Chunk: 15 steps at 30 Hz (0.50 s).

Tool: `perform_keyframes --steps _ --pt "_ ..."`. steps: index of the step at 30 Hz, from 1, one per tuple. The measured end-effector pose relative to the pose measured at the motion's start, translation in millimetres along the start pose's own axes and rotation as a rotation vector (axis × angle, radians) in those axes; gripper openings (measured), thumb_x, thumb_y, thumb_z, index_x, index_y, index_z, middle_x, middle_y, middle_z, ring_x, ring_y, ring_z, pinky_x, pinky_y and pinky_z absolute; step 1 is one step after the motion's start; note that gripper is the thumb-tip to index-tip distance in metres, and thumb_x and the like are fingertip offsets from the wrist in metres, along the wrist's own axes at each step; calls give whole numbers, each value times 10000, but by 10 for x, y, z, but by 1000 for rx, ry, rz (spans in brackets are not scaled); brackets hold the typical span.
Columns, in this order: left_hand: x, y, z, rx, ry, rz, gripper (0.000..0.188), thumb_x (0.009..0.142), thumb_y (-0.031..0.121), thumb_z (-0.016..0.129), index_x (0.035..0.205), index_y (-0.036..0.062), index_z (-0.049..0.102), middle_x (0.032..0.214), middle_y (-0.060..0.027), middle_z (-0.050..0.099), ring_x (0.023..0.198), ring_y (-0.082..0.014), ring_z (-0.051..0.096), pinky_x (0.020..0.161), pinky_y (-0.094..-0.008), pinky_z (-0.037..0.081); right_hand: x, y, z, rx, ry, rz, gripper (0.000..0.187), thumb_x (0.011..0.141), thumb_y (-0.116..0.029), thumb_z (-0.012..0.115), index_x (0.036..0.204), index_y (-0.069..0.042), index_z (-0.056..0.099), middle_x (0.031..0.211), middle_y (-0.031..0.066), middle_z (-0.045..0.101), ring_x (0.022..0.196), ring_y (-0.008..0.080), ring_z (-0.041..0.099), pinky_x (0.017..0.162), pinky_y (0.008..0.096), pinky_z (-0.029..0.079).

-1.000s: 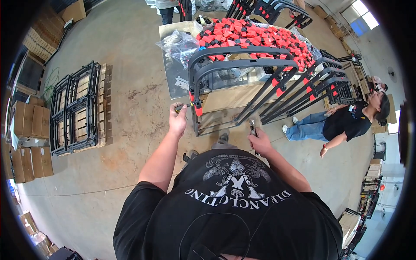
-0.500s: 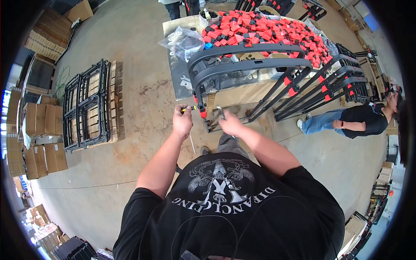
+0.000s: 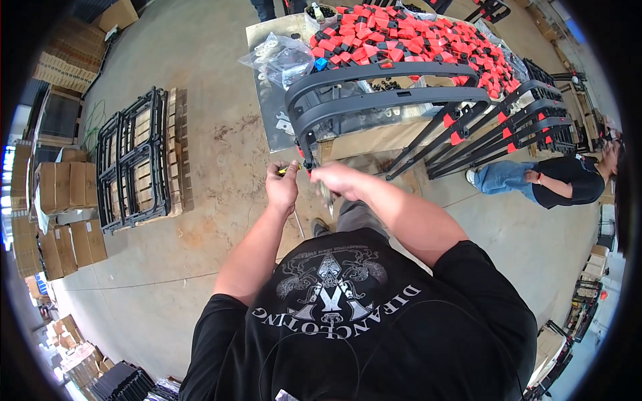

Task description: Assemble metal frame components by attaching plastic caps and fastening them with tools.

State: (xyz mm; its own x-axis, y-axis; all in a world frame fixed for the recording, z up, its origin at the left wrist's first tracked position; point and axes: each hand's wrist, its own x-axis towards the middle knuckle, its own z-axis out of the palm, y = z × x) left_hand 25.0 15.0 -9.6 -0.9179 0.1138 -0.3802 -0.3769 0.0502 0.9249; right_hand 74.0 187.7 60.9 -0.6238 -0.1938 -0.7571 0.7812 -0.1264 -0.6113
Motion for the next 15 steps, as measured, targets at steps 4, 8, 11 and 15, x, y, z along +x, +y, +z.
perform_keyframes --steps 4,8,11,15 --pt "-20 85 51 -47 -20 -63 203 990 227 717 1020 127 542 605 45 456 427 -57 357 369 -259 278 472 613 19 -1091 639 -394 270 944 -212 602 1073 26 607 795 131 652 637 307 672 558 495 570" --pt "0 -57 -36 -21 -12 22 190 997 226 706 1013 128 544 601 47 450 424 -57 339 370 -255 273 -143 -254 53 247 -33 148 231 949 -259 606 876 -41 587 691 80 591 492 247 592 523 453 557" --pt "-9 102 60 -75 -30 17 188 1000 232 703 1005 128 546 605 48 450 432 -58 339 372 -254 275 129 92 -37 -217 3 -15 205 904 -146 598 938 52 636 805 184 681 672 339 699 637 498 593" --pt "-61 210 17 -85 -32 -128 184 991 218 715 1001 125 556 616 44 472 432 -60 359 372 -263 275 128 -40 126 -700 154 84 282 891 -136 588 1076 71 639 1007 262 720 908 340 730 790 449 581"
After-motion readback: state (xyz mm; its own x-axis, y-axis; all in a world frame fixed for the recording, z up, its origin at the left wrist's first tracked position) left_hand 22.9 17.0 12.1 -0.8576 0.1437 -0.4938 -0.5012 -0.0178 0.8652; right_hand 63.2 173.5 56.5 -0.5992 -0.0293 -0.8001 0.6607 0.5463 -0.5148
